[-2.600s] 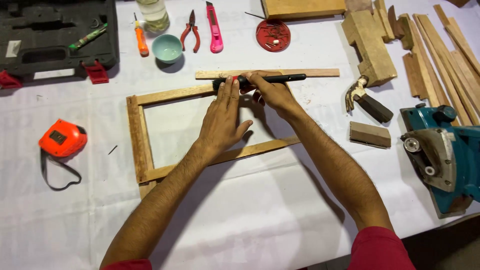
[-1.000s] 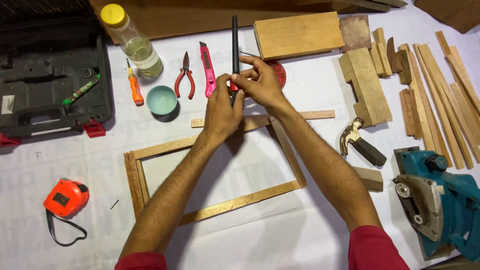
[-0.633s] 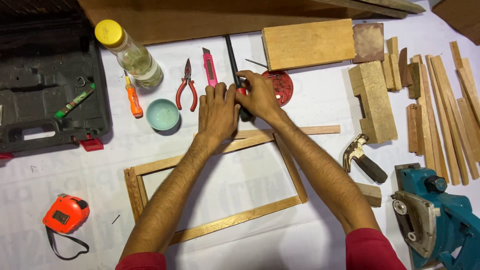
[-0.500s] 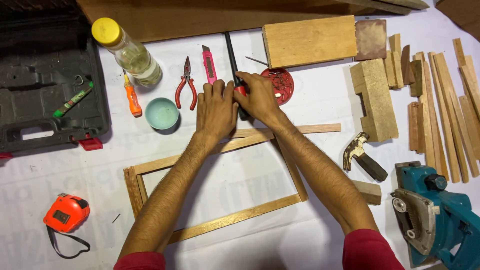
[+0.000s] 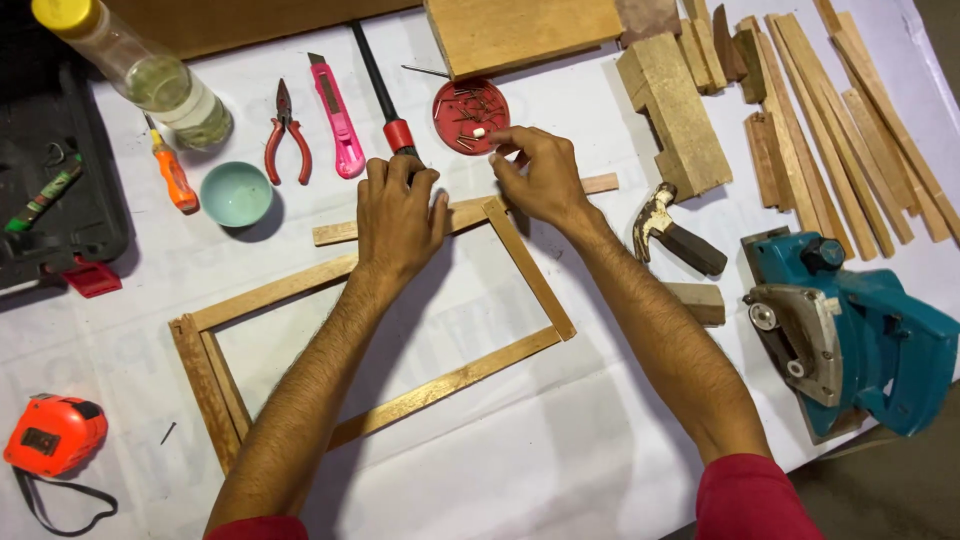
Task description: Measure, plane, sand, and assemble small wooden frame pieces.
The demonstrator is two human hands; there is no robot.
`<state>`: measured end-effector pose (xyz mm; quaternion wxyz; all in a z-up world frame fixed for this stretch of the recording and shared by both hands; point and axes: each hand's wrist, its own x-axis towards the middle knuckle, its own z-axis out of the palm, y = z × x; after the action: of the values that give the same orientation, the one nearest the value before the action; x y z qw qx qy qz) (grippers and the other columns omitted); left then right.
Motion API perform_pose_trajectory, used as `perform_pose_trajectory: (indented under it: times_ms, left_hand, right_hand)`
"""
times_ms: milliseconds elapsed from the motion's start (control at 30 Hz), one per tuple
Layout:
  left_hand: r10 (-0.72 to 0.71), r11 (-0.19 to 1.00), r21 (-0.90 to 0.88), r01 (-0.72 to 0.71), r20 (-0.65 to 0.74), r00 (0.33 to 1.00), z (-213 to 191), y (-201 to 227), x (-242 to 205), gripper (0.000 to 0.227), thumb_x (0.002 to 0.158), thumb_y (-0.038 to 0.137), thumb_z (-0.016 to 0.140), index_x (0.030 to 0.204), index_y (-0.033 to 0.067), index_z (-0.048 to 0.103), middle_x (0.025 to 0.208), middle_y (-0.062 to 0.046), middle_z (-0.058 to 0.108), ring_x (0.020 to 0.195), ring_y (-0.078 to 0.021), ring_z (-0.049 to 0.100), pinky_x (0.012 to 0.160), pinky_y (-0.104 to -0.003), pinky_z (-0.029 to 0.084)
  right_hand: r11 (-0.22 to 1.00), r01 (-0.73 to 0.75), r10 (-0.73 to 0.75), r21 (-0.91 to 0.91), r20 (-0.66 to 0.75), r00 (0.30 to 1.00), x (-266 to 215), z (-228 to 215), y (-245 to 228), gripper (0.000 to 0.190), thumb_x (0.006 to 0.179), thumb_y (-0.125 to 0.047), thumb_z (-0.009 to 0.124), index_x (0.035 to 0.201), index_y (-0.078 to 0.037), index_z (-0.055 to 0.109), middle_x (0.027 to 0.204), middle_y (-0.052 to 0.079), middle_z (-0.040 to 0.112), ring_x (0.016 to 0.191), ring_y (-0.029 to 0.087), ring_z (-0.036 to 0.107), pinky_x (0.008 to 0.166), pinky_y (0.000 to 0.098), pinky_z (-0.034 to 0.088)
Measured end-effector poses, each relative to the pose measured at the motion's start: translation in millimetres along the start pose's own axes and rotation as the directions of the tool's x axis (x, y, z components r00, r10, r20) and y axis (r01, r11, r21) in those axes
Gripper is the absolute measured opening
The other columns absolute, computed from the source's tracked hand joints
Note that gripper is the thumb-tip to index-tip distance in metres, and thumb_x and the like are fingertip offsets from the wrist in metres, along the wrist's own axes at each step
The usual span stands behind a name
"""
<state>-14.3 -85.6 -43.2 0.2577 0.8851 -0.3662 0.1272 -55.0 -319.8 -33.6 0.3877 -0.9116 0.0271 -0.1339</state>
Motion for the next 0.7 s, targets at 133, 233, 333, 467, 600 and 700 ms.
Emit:
perform_pose_trajectory:
  times_ms: [133,233,333,467,600,700]
  left_hand:
    - [0.047,0.998,0.041,-0.047,0.017,0.999,7.4,6.6,-15.1,0.027,0.095,0.026,0.074,0.112,0.0048,0.072,0.116,-0.011,0.06,0.106,-0.0282,0.05,0.084,-0.045,0.044]
    - [0.087,0.994,0.06,-0.087,0.009,0.996,10.5,10.5,-27.2,0.025,0.093,0.028,0.076,0.106,0.007,0.073,0.115,-0.012,0.061,0.105,-0.0284,0.051,0.082,-0.045,0.045]
    - [0.107,0.993,0.045,-0.106,-0.017,0.994,19.0,11.3,-37.8,0.02,0.093,0.028,0.078,0.101,0.0106,0.073,0.111,-0.011,0.061,0.103,-0.029,0.052,0.081,-0.045,0.045]
    - [0.099,0.995,0.02,-0.099,-0.049,0.994,24.8,13.6,-46.0,0.017,0.095,0.027,0.079,0.101,0.012,0.074,0.107,-0.009,0.061,0.101,-0.0279,0.053,0.08,-0.044,0.045]
    - [0.089,0.996,0.033,-0.086,-0.079,0.993,31.7,13.7,-51.6,0.018,0.097,0.028,0.078,0.101,0.0117,0.074,0.107,-0.008,0.06,0.101,-0.0268,0.053,0.08,-0.043,0.045]
    - [0.079,0.996,0.053,-0.075,-0.082,0.993,30.6,18.2,-54.2,0.017,0.097,0.028,0.078,0.101,0.0123,0.073,0.107,-0.007,0.06,0.101,-0.0264,0.052,0.08,-0.044,0.045]
  right_hand:
    - [0.978,0.118,-0.103,-0.169,0.094,0.99,-30.4,-16.4,8.4,0.039,0.079,-0.003,0.071,0.117,-0.004,0.076,0.109,0.014,0.075,0.1,0.026,0.068,0.09,0.0405,0.057]
    - [0.97,0.117,-0.078,-0.213,0.185,0.98,-49.8,-14.2,13.8,0.043,0.076,-0.003,0.07,0.118,-0.002,0.072,0.114,0.014,0.07,0.108,0.03,0.06,0.094,0.042,0.053]
    - [0.951,0.214,-0.194,-0.221,0.108,0.975,-63.2,-4.7,26.5,0.038,0.08,0.0,0.068,0.118,-0.002,0.074,0.117,0.015,0.068,0.11,0.031,0.058,0.095,0.0412,0.053]
    - [0.941,0.176,-0.154,-0.288,0.096,0.983,-69.3,0.2,29.2,0.03,0.087,-0.001,0.07,0.117,-0.004,0.076,0.109,0.013,0.068,0.11,0.03,0.058,0.097,0.0412,0.052]
    - [0.953,0.15,-0.127,-0.263,0.102,0.987,-71.9,-1.5,25.3,0.029,0.086,-0.002,0.073,0.115,-0.005,0.077,0.106,0.013,0.068,0.107,0.03,0.059,0.096,0.0409,0.052]
    - [0.939,0.196,-0.17,-0.282,0.112,0.979,-72.4,-3.8,31.5,0.027,0.089,-0.006,0.075,0.116,-0.006,0.078,0.105,0.012,0.07,0.105,0.031,0.063,0.095,0.0421,0.052]
